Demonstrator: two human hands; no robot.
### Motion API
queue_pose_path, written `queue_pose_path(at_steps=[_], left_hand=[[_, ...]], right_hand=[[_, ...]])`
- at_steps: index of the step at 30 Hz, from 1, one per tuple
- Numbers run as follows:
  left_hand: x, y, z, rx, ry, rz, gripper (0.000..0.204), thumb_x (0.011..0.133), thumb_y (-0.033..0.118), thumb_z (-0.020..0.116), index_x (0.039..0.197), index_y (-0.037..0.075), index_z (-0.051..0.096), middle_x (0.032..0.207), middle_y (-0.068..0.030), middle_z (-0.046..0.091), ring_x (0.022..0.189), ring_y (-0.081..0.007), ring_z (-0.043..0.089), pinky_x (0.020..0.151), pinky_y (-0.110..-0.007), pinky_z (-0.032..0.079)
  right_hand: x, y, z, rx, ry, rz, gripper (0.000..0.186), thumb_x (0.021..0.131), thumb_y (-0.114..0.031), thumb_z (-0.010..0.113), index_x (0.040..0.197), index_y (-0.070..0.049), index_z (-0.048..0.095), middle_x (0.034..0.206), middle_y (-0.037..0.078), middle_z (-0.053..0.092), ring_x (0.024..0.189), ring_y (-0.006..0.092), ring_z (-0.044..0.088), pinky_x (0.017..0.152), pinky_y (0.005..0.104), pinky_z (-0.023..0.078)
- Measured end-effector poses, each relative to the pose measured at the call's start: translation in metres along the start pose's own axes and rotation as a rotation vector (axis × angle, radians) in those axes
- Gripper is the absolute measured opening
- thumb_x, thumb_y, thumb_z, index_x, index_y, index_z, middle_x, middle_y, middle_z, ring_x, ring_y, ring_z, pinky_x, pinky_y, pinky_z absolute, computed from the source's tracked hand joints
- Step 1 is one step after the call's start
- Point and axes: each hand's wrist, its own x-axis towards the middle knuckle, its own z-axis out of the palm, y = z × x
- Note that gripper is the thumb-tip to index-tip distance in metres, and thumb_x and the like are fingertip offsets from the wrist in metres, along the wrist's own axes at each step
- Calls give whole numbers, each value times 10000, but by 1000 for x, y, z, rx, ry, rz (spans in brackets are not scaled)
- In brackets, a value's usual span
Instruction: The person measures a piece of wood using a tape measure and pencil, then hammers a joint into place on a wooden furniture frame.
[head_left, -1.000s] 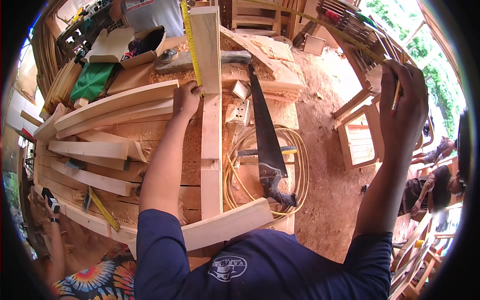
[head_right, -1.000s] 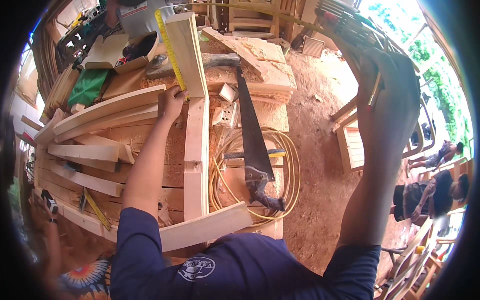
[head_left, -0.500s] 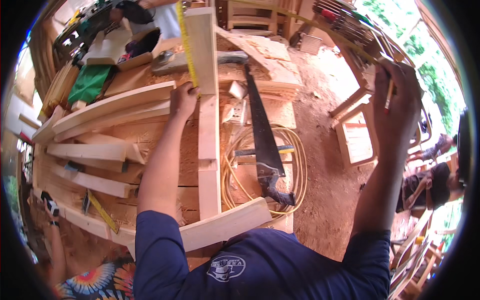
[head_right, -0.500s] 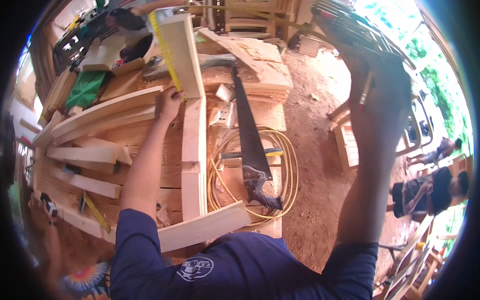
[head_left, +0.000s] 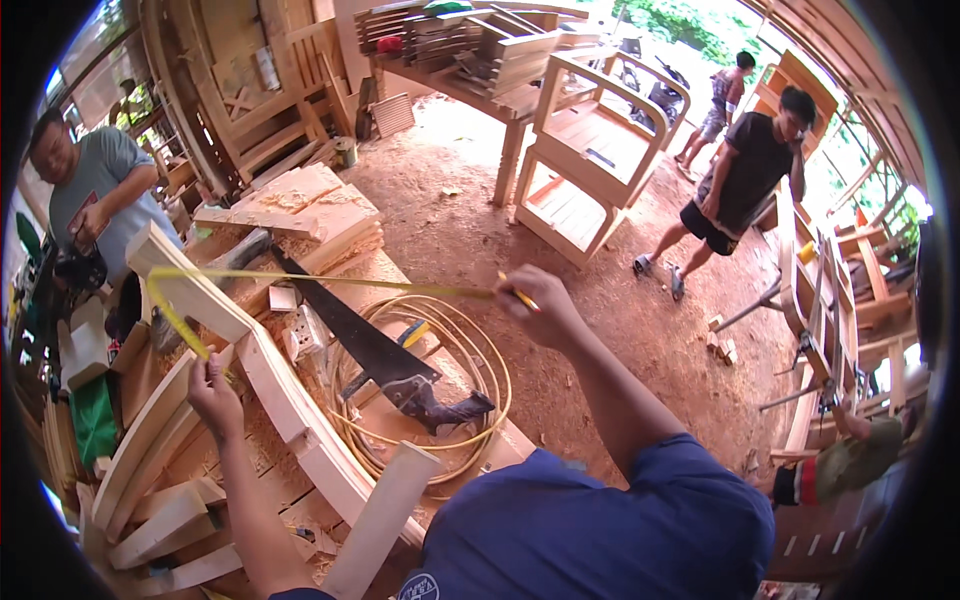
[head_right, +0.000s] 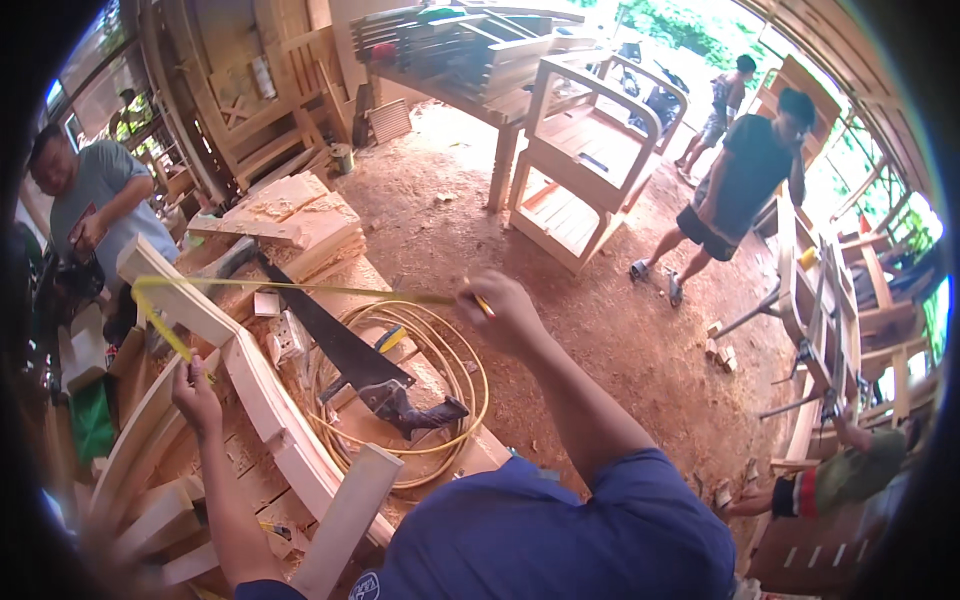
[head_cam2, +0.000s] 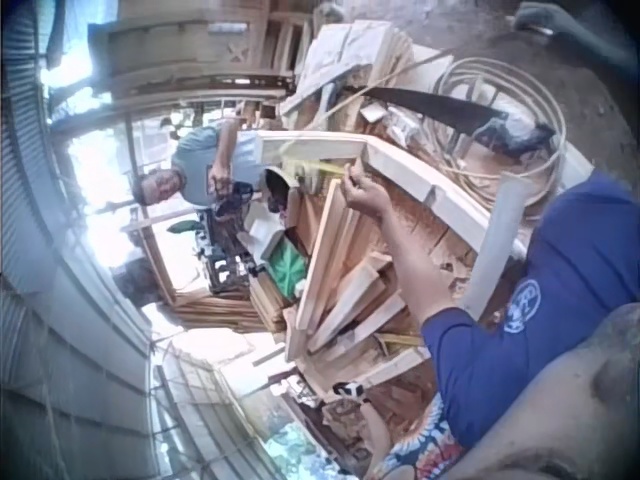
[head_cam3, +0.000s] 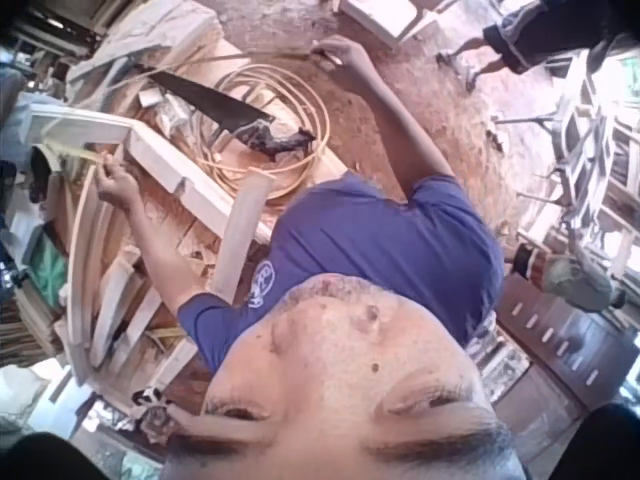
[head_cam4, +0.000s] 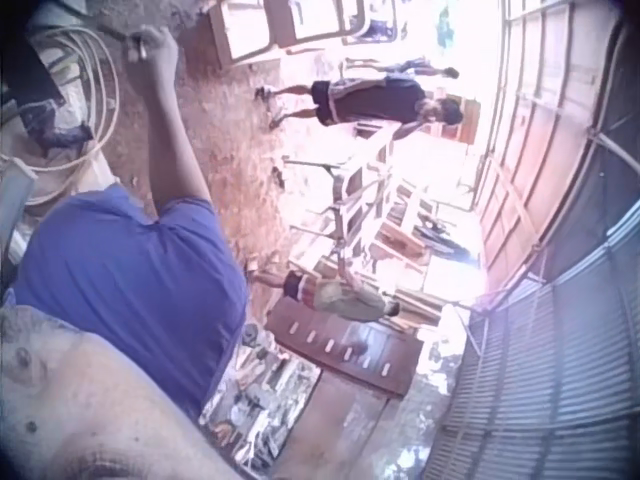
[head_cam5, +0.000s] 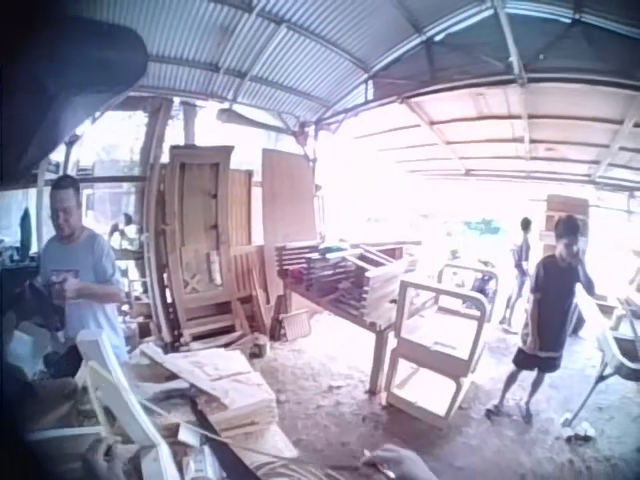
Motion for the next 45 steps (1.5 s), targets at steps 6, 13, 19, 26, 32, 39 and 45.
queue_pose_path(at_steps=[6,13,19,26,32,39,45], left_hand=[[-14,137,45,-64,-509,352,155,1079,126,663,1123,-9,726,938,-209,682,853,-429,667,761,-520,501],[-22,194,101,79,-540,469,109,1048,150,686,1092,60,729,991,-161,711,955,-426,719,802,-521,556],[-20,265,206,394,-683,647,114,1048,222,669,1031,152,756,1029,-84,729,990,-346,753,839,-508,581],[-64,349,424,364,-835,587,161,1010,279,732,1125,190,802,1136,-40,757,1110,-291,731,984,-466,554],[-206,376,553,-114,-613,157,514,952,214,825,1443,181,677,1361,-134,680,1295,-358,658,1085,-496,550],[-489,130,591,356,-1621,-545,488,936,378,819,1303,57,788,1264,-192,805,1133,-347,786,998,-491,615],[-491,129,627,389,-1729,-659,499,1003,434,760,1301,35,799,1388,-218,746,1309,-369,715,1108,-472,573]], right_hand=[[-91,51,-80,-38,284,208,139,997,-149,794,1073,-33,805,1088,141,775,1043,304,736,963,430,570],[-110,66,-263,-614,328,41,69,1003,-64,740,1046,-15,766,977,142,704,950,343,694,852,421,535],[-79,151,-320,-637,168,-18,51,987,-35,723,1026,-15,749,1005,160,691,981,376,678,908,459,525],[-9,263,-429,-791,143,-70,46,999,-37,706,1028,-13,733,994,138,662,964,353,640,875,456,507],[68,318,-518,-1088,-5,4,67,957,-29,706,977,-73,752,998,107,676,1008,359,661,881,491,544],[255,391,-528,-1273,-57,-47,58,985,-102,712,1006,-80,762,1055,129,714,1065,400,682,931,514,533],[435,460,-527,-1419,-82,-102,60,987,-99,700,983,-63,747,996,163,700,1016,394,686,870,517,534]])
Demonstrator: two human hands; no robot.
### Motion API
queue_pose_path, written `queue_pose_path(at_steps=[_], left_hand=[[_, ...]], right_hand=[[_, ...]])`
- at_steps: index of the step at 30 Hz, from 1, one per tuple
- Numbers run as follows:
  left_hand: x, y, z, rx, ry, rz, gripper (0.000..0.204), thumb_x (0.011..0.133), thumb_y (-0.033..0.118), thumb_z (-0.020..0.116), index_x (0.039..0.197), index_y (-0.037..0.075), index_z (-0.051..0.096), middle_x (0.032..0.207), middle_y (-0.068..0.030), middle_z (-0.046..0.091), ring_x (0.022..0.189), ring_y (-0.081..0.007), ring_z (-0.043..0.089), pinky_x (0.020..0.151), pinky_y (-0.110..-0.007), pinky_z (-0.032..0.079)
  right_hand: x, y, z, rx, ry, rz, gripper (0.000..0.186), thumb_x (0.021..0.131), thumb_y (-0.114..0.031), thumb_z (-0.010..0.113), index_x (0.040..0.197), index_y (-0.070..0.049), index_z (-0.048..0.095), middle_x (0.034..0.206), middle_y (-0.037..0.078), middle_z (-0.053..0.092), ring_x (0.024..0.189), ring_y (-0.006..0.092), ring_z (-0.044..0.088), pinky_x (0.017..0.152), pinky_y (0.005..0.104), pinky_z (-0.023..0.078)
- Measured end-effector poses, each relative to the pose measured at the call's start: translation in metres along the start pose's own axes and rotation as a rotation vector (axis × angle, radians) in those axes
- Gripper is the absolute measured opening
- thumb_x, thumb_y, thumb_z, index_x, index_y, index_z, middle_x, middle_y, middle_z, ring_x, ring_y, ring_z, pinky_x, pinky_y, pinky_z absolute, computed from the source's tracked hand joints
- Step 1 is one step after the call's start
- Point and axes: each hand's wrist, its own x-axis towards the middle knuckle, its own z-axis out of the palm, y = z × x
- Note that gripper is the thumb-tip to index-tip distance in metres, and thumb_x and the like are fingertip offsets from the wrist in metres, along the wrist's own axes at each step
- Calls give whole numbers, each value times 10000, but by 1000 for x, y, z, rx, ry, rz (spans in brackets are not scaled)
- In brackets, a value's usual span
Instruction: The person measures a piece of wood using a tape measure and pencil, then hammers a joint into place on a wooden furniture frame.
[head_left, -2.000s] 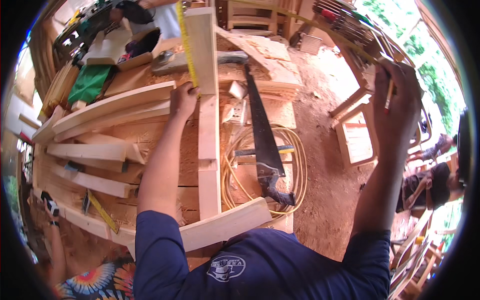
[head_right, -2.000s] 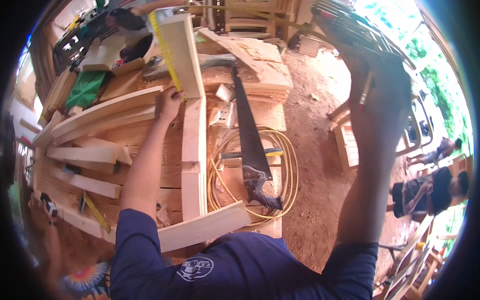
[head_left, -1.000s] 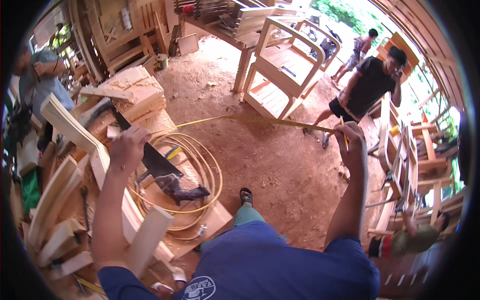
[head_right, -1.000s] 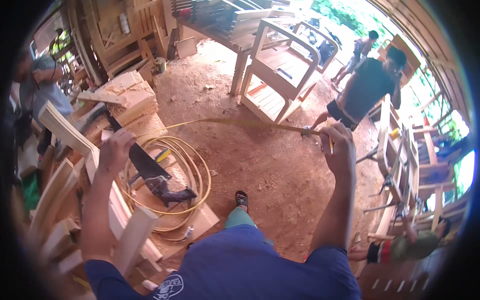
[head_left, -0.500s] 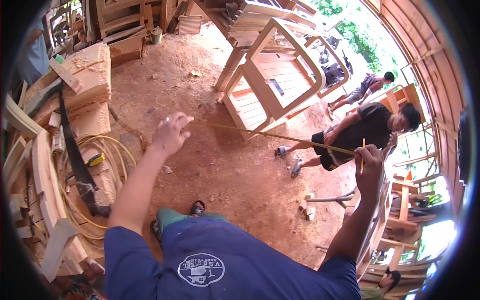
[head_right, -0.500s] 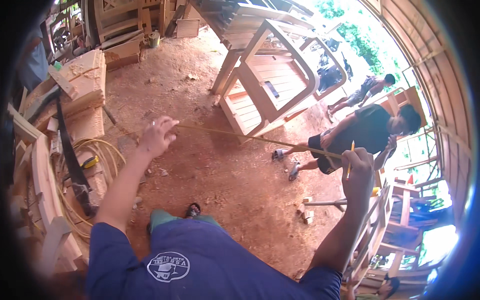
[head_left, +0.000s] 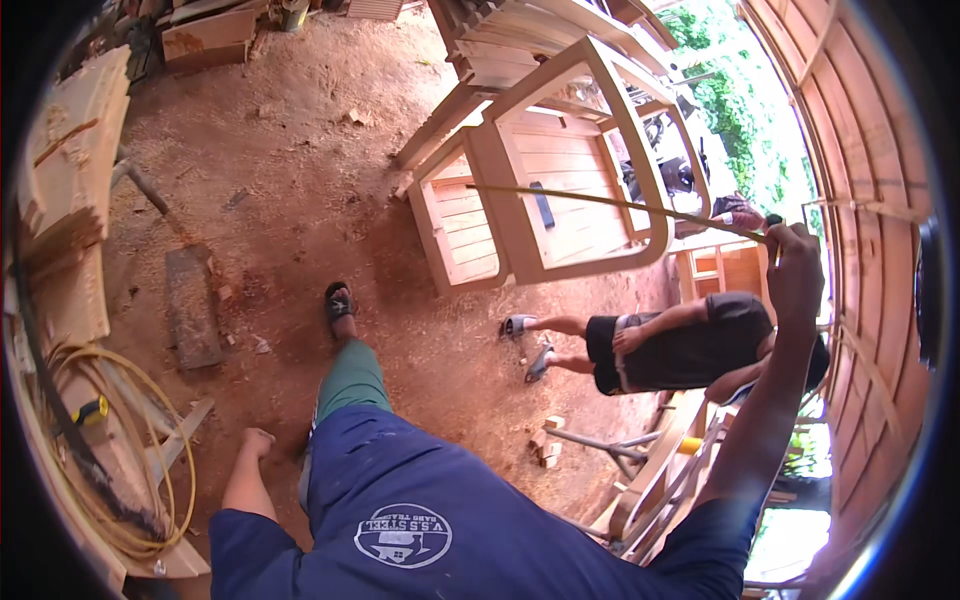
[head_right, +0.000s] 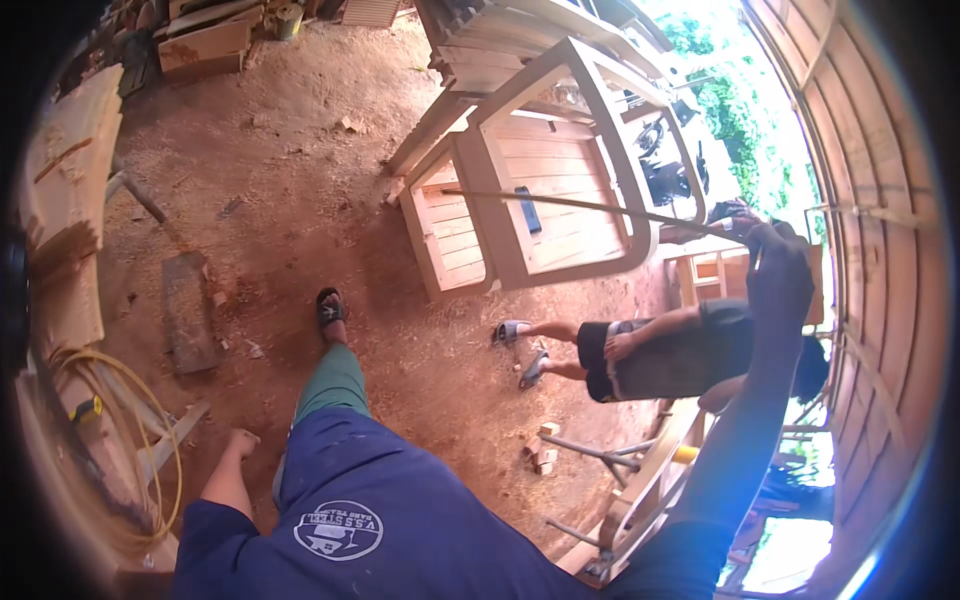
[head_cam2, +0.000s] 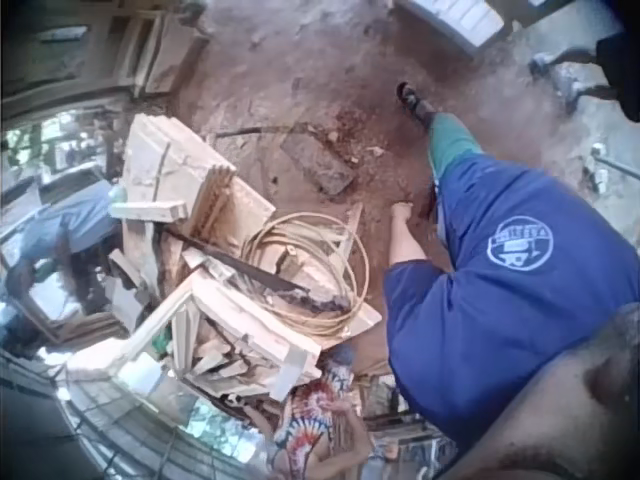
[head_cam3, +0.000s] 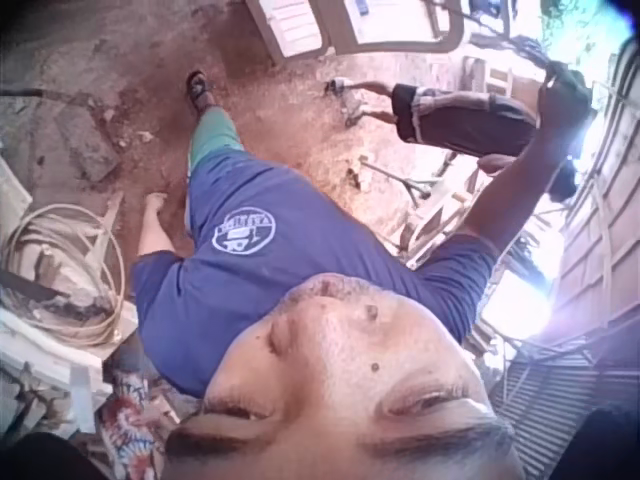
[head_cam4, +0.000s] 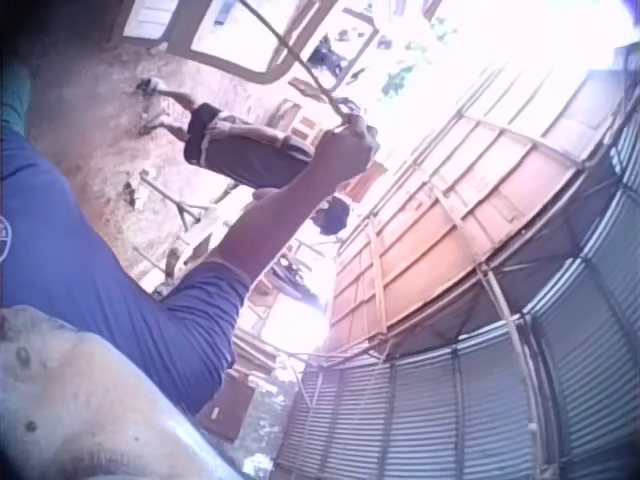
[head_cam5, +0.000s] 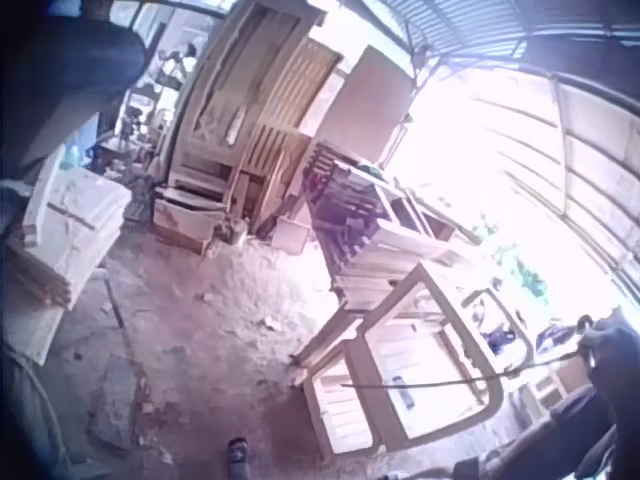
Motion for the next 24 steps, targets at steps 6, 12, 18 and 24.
queue_pose_path(at_steps=[6,12,18,24], left_hand=[[102,157,-153,-852,274,79,311,1034,265,715,1181,-3,772,1085,-172,795,1026,-260,753,931,-438,589],[76,329,-343,-1374,622,469,317,1060,215,735,1279,-14,747,1083,-63,790,1007,-131,700,912,-322,566],[108,303,-305,-1523,600,392,263,1075,188,708,1232,-18,752,1077,-52,784,1016,-128,706,922,-308,565],[85,188,-142,-777,380,-224,255,1014,266,731,1093,34,802,1099,-167,830,1053,-288,793,923,-422,596]], right_hand=[[209,-31,80,-182,23,-114,139,949,-52,618,934,-125,735,1015,122,708,1030,390,705,861,518,584],[342,-60,138,-340,29,-237,156,975,-118,639,991,-205,767,1090,67,734,1076,339,720,877,486,639],[415,-100,141,-393,-68,-273,151,971,-106,667,1006,-171,799,1123,98,758,1141,360,724,914,520,638],[446,-107,171,-386,-73,-305,142,964,-148,672,991,-174,809,1101,89,770,1116,347,735,919,495,640]])
